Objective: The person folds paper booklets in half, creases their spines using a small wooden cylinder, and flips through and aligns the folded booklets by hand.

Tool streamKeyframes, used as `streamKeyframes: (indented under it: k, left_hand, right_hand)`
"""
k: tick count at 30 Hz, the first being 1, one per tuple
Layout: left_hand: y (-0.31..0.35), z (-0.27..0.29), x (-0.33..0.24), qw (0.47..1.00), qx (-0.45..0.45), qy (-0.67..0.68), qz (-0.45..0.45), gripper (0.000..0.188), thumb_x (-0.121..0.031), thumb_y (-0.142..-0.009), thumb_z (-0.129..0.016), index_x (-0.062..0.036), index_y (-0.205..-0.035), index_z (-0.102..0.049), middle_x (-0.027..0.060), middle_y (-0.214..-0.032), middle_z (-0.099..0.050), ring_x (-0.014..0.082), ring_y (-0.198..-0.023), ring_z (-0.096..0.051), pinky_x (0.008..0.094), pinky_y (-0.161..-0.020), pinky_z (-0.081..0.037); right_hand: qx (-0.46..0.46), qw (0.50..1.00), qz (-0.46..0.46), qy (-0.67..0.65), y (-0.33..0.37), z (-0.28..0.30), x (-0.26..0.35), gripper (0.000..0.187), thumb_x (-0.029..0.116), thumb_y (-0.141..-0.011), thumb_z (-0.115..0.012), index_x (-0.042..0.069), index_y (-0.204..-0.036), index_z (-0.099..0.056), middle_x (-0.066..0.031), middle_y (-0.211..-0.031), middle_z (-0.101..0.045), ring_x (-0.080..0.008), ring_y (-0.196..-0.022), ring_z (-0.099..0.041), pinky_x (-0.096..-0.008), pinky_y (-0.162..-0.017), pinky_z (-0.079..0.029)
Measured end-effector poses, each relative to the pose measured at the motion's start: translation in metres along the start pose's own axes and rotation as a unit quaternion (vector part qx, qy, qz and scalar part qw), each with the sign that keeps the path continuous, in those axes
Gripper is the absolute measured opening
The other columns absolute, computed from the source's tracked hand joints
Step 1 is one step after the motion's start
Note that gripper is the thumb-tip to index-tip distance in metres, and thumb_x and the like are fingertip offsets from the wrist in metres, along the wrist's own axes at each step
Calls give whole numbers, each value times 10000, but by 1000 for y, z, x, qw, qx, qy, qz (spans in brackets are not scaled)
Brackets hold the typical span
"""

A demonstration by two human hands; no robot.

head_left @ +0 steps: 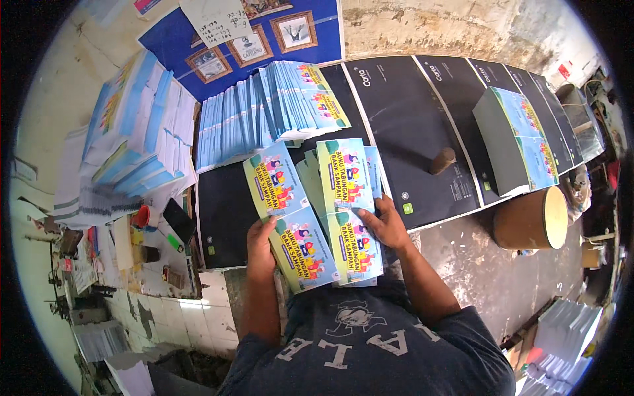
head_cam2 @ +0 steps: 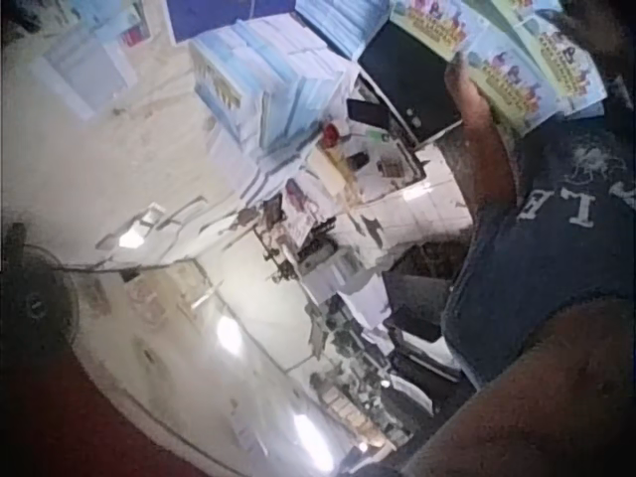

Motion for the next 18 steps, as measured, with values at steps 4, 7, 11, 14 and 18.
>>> streamKeyframes:
  k: [4,7,11,14,18]
  left_hand:
    - [-1,16,-7,1000,-10,-23,-4,259,-157,-920,-640,26,-1102,-657,88,-995,-704,148,-822,-682,281,-759,-540]
    - [1,17,-9,999,-9,-39,-4,256,-164,-916,-651,26,-1087,-662,86,-984,-707,146,-818,-680,279,-750,-537]
    - [0,13,8,998,-4,-64,18,263,-185,-914,-667,28,-1068,-668,82,-955,-710,136,-798,-676,274,-735,-528]
    - [-2,-9,23,992,3,-125,0,300,-236,-896,-720,24,-1043,-692,64,-948,-709,106,-790,-652,263,-737,-510]
    - [-4,-45,46,988,35,-151,9,269,-179,-898,-730,14,-1083,-697,49,-954,-710,98,-808,-648,257,-723,-514]
  right_hand:
    - [4,997,-17,-75,1,0,0,367,286,-930,-668,-30,-1116,-665,-210,-1127,-586,-316,-1062,-579,-417,-949,-451]
    - [27,992,-57,-112,1,-4,-6,359,251,-924,-677,-35,-1140,-652,-209,-1113,-592,-307,-1072,-576,-421,-955,-448]
    - [-95,987,44,120,10,3,4,444,264,-864,-735,-19,-1191,-635,-278,-1383,-436,-429,-1297,-439,-439,-1052,-409]
    - [-66,978,102,167,11,-5,2,441,301,-860,-727,48,-1214,-657,-284,-1498,-310,-461,-1399,-298,-496,-1138,-291]
    - [-4,981,98,170,9,-10,3,388,385,-843,-727,82,-1084,-729,-285,-1522,-305,-468,-1428,-235,-544,-1167,-186]
Point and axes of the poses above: each hand's wrist, its own y-axis away from the middle knuckle, its own z-axis out of the back of the hand, x = y × z, the point moved 9 cm from there along -y, towards the middle knuckle
